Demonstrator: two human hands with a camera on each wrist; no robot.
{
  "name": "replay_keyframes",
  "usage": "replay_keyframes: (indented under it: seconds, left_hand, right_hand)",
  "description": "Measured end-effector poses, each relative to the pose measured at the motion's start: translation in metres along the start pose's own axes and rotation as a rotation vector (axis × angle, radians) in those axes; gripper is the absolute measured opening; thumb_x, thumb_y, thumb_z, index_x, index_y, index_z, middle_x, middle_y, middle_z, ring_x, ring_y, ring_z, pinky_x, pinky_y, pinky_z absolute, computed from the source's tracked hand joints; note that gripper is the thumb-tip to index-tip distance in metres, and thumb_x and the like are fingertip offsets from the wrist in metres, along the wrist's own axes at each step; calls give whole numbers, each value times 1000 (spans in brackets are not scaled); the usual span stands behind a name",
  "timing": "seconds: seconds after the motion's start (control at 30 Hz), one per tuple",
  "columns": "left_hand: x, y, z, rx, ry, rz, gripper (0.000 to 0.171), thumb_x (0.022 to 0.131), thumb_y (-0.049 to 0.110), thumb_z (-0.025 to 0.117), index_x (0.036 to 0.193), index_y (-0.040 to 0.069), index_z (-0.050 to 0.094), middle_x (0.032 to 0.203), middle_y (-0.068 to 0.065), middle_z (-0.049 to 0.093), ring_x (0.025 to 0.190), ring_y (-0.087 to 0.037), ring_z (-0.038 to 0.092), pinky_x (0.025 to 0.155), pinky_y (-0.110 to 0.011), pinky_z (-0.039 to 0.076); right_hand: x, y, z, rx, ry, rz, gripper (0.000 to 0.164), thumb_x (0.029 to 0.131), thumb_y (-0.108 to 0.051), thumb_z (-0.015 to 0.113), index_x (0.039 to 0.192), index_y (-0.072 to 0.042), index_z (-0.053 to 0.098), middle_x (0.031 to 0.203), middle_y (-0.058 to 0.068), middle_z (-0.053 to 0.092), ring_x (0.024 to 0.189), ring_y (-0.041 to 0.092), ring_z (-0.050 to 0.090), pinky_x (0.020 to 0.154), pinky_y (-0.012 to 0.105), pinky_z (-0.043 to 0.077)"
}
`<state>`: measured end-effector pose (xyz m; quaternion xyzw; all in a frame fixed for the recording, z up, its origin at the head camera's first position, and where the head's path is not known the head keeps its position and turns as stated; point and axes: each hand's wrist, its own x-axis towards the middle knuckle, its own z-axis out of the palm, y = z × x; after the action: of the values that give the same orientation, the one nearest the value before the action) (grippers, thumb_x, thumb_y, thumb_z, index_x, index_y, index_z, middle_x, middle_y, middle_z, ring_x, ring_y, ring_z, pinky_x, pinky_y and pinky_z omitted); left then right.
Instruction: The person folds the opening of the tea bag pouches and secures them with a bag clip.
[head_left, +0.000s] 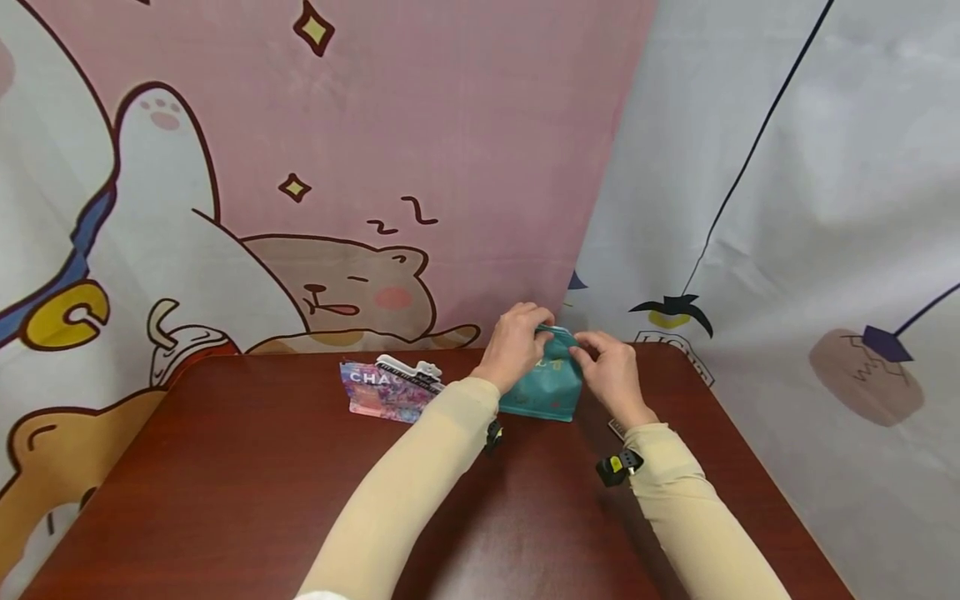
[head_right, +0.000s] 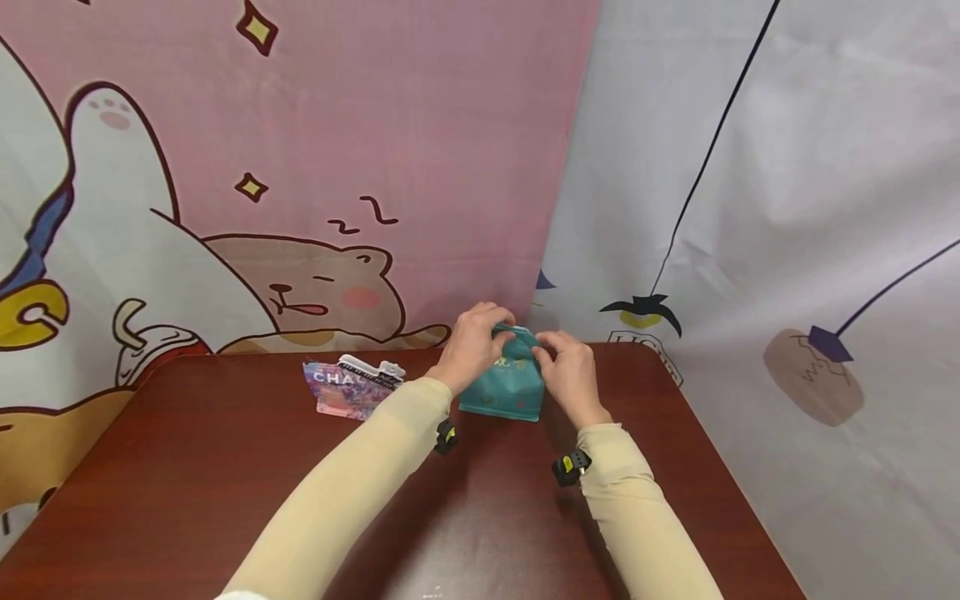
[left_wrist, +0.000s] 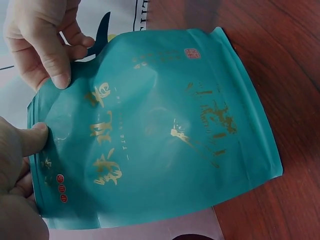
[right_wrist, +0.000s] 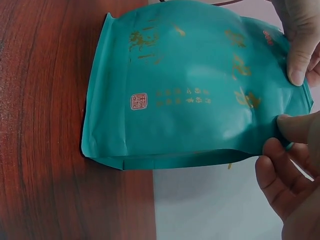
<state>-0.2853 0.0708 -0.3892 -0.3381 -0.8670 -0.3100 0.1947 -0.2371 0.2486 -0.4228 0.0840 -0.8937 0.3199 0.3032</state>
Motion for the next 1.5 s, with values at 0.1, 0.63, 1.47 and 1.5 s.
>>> replay_keyframes:
  seconds: [0.1, 0.63, 1.47, 1.5]
  left_hand:
    - [0, -1, 0, 2, 2, 5, 9, 97, 10, 73, 106, 10, 76, 100, -2, 70, 97, -17, 64, 89, -27, 55]
    - [0, -5, -6, -22, -44, 19, 14, 102, 4, 64, 106, 11, 75, 99, -2, 68, 97, -17, 63, 88, -26, 55]
    - [-2, -5, -5, 7, -61, 43, 16, 104, 8, 61, 109, 12, 75, 101, -1, 69, 98, -16, 63, 88, -24, 55]
    - [-2, -5, -5, 9, -62, 44, 16, 104, 8, 60, 109, 12, 76, 101, 0, 69, 98, -16, 63, 88, -24, 55]
  right_hand:
    - [1, 1, 0, 2, -15, 18, 17, 90, -1, 78, 106, 3, 77, 100, 21, 75, 83, 36, 72, 70, 51, 59]
    - [-3, 3, 1, 10, -61, 27, 9, 94, 2, 72, 100, -3, 71, 91, 17, 74, 66, 26, 65, 60, 37, 48]
    - [-6, 7, 1, 23, -120, 129, 3, 100, -3, 66, 100, -2, 69, 85, 19, 73, 74, 31, 73, 57, 34, 54]
    - [-7, 8, 1, 25, -118, 120, 3, 100, -3, 66, 101, -2, 69, 85, 18, 73, 74, 32, 73, 58, 34, 54]
